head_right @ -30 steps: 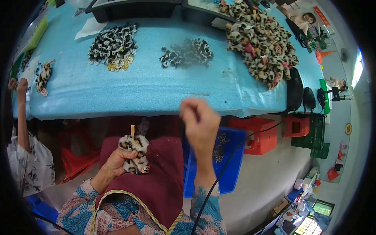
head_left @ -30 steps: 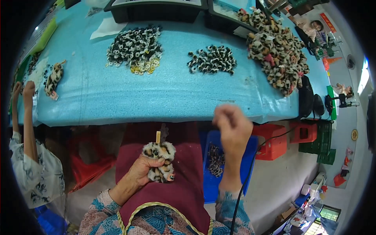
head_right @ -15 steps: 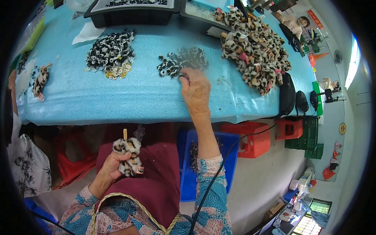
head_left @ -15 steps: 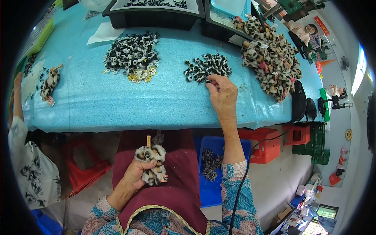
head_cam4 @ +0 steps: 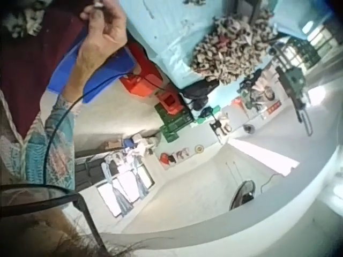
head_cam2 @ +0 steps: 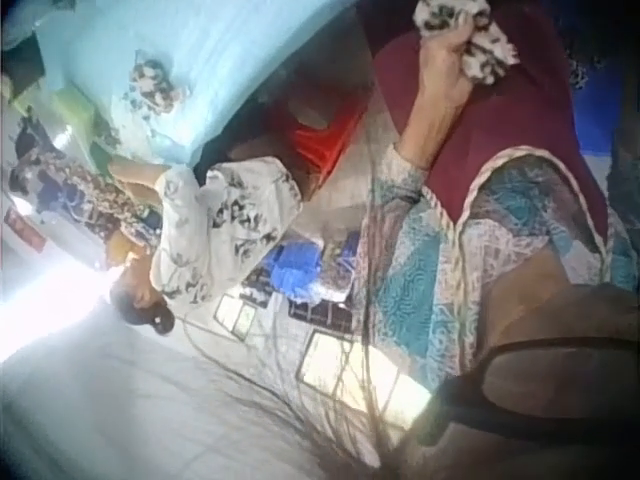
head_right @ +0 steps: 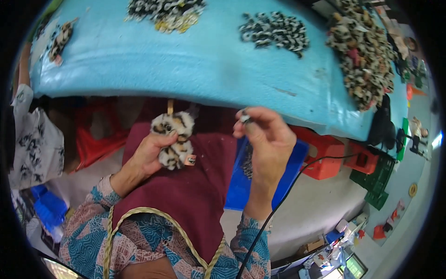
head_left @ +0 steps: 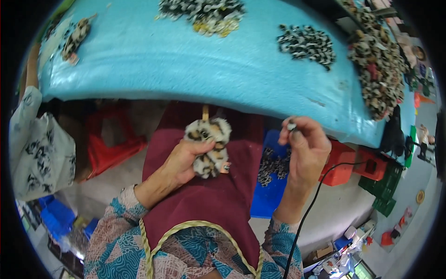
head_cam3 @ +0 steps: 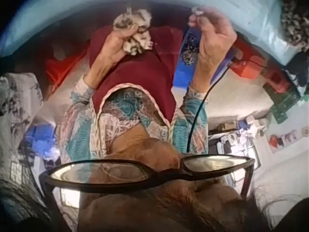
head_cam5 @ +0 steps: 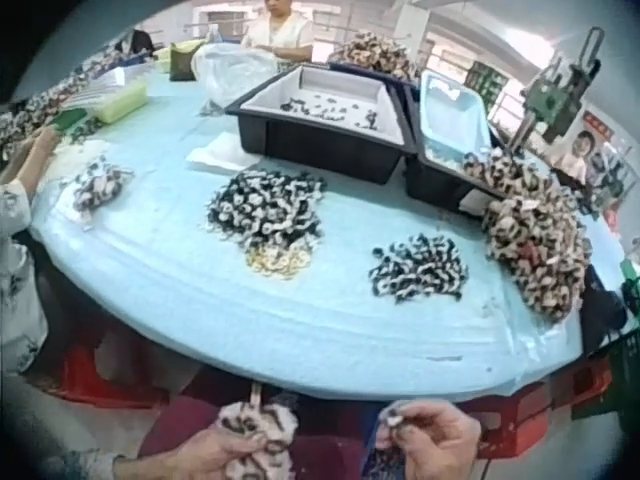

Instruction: The person assembles plush toy parts by hand, attaching plastic components and labels to leopard-print fabric pieces at a factory workbench.

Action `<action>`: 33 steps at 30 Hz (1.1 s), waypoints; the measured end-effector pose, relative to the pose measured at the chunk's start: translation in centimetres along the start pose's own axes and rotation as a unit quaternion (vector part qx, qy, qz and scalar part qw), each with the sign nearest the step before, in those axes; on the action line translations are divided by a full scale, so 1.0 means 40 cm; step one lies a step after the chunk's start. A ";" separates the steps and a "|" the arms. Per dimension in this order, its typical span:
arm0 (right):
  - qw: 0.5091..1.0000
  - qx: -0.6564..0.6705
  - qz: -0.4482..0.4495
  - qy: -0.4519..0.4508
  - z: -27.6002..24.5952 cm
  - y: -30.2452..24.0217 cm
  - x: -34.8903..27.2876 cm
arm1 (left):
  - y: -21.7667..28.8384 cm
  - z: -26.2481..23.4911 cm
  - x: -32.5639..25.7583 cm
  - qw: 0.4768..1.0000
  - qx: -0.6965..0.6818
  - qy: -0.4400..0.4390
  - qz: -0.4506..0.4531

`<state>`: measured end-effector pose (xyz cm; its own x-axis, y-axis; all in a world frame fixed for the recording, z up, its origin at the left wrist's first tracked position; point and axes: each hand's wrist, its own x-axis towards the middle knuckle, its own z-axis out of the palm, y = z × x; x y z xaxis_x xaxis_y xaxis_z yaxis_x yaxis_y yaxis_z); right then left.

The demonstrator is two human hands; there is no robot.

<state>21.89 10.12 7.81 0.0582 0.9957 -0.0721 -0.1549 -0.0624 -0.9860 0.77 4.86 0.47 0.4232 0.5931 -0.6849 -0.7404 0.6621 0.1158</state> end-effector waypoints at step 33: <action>0.923 0.275 0.269 -0.008 0.064 0.247 -0.174 | -0.055 0.049 0.005 0.765 0.536 -0.012 0.358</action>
<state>17.43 2.74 -1.03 -0.1868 0.8321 -0.5222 -0.6346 -0.5080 -0.5825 3.50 4.42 1.50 0.1282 0.9789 -0.1589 0.0610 0.1521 0.9865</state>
